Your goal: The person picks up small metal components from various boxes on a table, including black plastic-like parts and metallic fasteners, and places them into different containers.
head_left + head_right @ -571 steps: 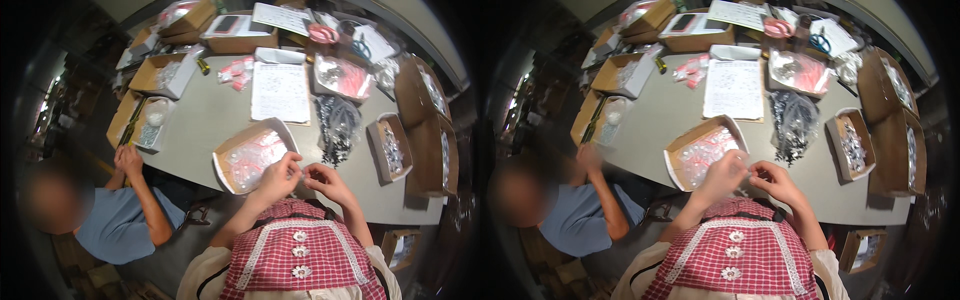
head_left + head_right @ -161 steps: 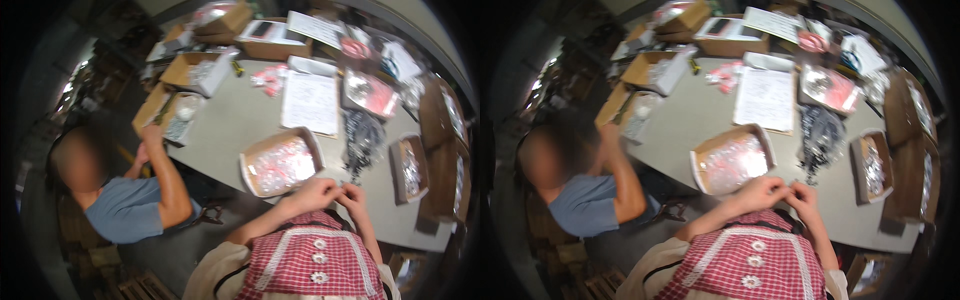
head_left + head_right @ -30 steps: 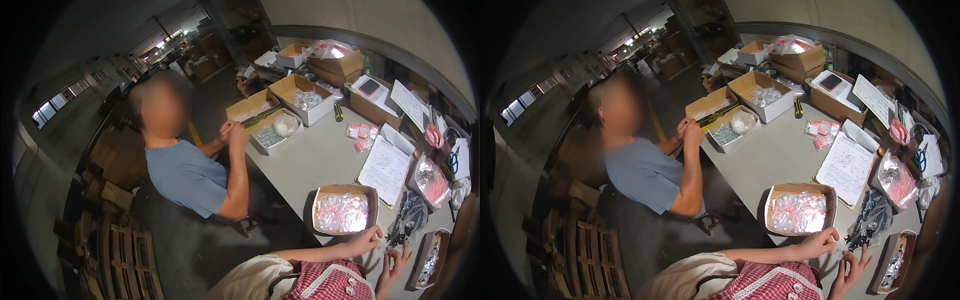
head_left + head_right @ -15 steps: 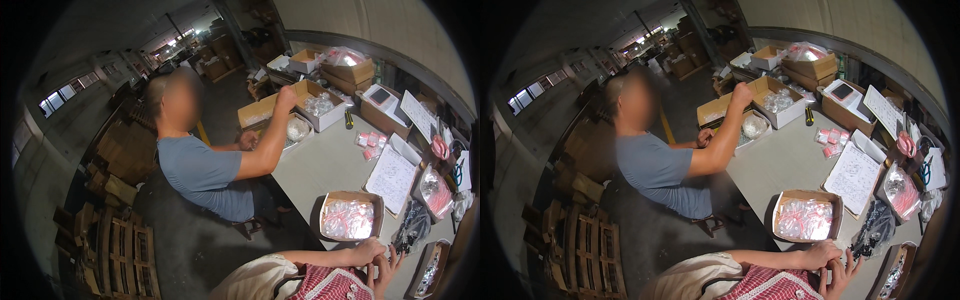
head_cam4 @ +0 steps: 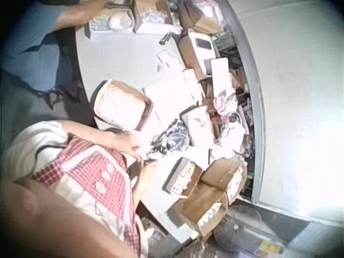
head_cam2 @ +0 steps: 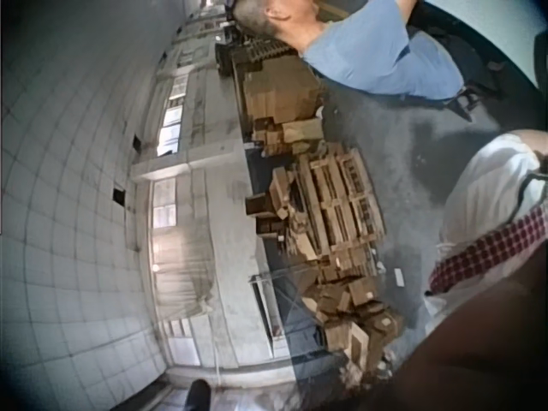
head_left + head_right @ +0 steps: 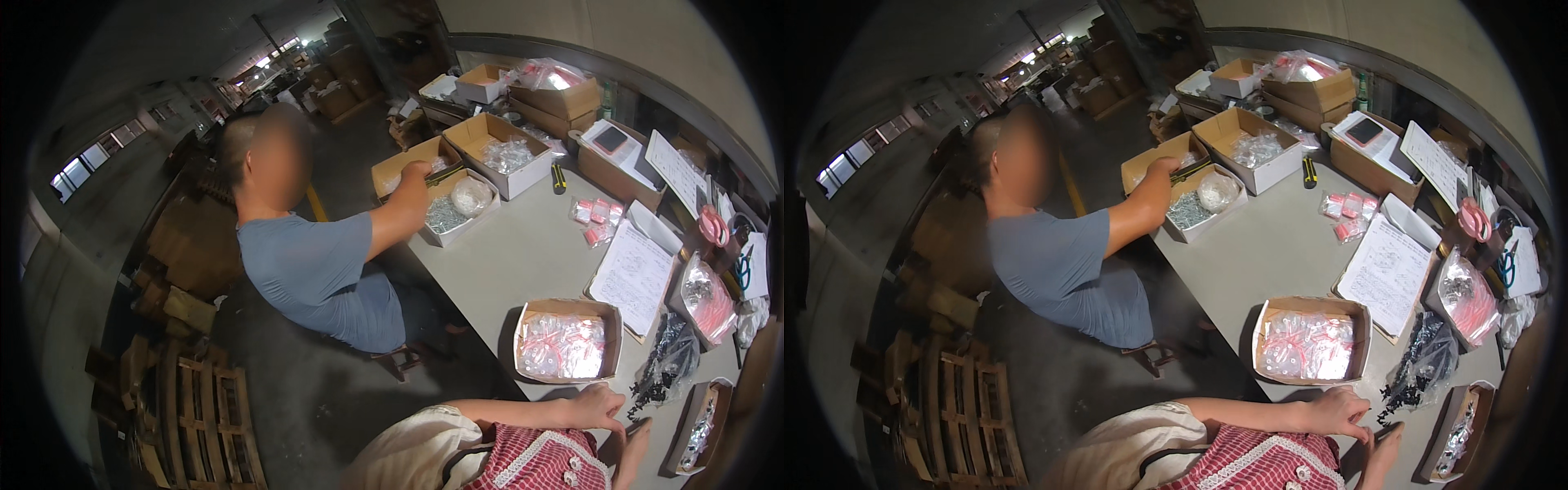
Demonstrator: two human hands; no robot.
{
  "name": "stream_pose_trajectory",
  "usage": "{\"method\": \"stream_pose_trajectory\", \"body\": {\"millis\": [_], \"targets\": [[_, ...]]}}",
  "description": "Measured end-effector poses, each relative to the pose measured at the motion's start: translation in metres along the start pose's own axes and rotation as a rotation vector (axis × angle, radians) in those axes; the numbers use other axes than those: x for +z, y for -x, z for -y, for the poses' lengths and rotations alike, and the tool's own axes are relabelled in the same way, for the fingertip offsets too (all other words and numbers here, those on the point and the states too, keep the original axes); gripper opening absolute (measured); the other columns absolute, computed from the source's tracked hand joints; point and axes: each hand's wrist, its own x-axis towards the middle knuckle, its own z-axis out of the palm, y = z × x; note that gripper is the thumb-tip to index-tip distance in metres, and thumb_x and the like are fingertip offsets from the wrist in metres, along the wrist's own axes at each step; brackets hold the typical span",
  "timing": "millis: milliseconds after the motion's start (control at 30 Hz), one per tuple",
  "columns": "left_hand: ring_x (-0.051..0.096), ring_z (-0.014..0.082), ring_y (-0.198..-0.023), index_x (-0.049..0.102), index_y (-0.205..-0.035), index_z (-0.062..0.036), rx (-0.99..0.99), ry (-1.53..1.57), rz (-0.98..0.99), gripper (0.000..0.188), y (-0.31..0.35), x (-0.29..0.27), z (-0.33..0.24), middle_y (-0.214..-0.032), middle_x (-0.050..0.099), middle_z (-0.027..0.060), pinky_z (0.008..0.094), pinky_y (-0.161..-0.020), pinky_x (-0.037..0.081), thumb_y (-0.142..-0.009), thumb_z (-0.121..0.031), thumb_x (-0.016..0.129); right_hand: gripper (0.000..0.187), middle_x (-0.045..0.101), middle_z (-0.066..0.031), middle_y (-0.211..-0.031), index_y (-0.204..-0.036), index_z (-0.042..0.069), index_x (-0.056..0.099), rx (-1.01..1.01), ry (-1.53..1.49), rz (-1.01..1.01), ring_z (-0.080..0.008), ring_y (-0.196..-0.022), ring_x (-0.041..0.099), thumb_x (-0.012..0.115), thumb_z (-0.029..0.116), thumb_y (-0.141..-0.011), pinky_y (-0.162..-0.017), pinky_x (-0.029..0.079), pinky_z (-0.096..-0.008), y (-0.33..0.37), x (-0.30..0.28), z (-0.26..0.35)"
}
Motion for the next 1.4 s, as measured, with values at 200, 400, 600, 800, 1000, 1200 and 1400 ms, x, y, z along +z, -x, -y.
{"method": "stream_pose_trajectory", "body": {"millis": [200,400,600,800,1000,1200,1400], "targets": [[0.060,0.0332,-0.063,0.053,-0.067,-0.0070,0.008,0.023,0.032,0.053,-0.007,0.008,0.000,-0.061,0.058,0.0101,0.0426,-0.064,0.044,-0.074,-0.055,0.075,0.052,0.061,-0.0318,-0.109,-0.128,-0.009,0.045,-0.047,-0.175,-0.188,-0.0468,-0.099,0.060,0.063,0.025,-0.093,-0.085,0.047,-0.0465,-0.028,-0.014,0.048],[0.060,0.0355,-0.062,0.056,-0.067,-0.0063,-0.021,0.054,0.012,0.045,-0.003,0.009,0.003,-0.060,0.058,0.0122,0.0452,-0.062,0.045,-0.081,-0.045,0.073,0.023,0.061,-0.0289,-0.090,-0.101,-0.007,0.053,-0.207,-0.140,-0.243,-0.0413,-0.079,0.060,0.059,0.014,-0.093,-0.072,0.046,-0.0463,-0.038,-0.021,0.056],[0.061,0.0364,-0.061,0.057,-0.067,-0.0052,-0.043,0.081,0.019,0.041,0.002,-0.001,-0.002,-0.060,0.059,0.0138,0.0453,-0.059,0.045,-0.083,-0.039,0.073,0.012,0.058,-0.0056,-0.071,-0.097,-0.001,0.060,-0.122,-0.683,-0.083,-0.0176,-0.059,0.054,0.057,0.010,-0.092,-0.055,0.043,-0.0295,-0.042,-0.009,0.007],[0.061,0.0342,-0.061,0.058,-0.072,-0.0015,-0.168,0.184,0.153,0.040,-0.007,-0.011,-0.006,-0.066,0.061,0.0195,0.0435,-0.057,0.046,-0.087,-0.036,0.070,0.015,0.054,-0.0057,-0.073,-0.088,0.000,0.057,0.326,-1.531,0.139,-0.0128,-0.061,0.049,0.057,0.014,-0.096,-0.058,0.044,-0.0244,-0.014,-0.060,0.058],[0.054,0.0299,-0.051,0.056,-0.070,-0.0024,-0.265,0.114,0.210,0.046,-0.010,-0.011,-0.015,-0.058,0.057,0.0149,0.0412,-0.051,0.042,-0.084,-0.042,0.074,0.036,0.063,-0.0221,-0.117,-0.119,-0.009,0.057,0.501,-1.801,0.117,-0.0301,-0.109,0.065,0.053,0.021,-0.099,-0.098,0.054,-0.0363,-0.008,-0.088,0.069],[0.058,0.0290,-0.052,0.056,-0.068,-0.0038,-0.242,0.042,0.220,0.042,-0.013,-0.006,-0.018,-0.054,0.058,0.0114,0.0383,-0.050,0.043,-0.082,-0.036,0.078,0.055,0.055,-0.0273,-0.130,-0.131,-0.013,0.046,0.437,-1.960,0.234,-0.0347,-0.121,0.057,0.040,0.035,-0.105,-0.105,0.049,-0.0401,0.006,-0.106,0.086],[0.056,0.0208,-0.049,0.058,-0.069,-0.0036,-0.220,0.023,0.233,0.038,-0.010,-0.007,-0.016,-0.055,0.058,0.0097,0.0339,-0.048,0.044,-0.080,-0.033,0.080,0.051,0.057,-0.0246,-0.124,-0.128,-0.013,0.048,0.438,-1.963,0.254,-0.0328,-0.116,0.060,0.043,0.032,-0.104,-0.102,0.050,-0.0389,0.010,-0.107,0.092]]}}
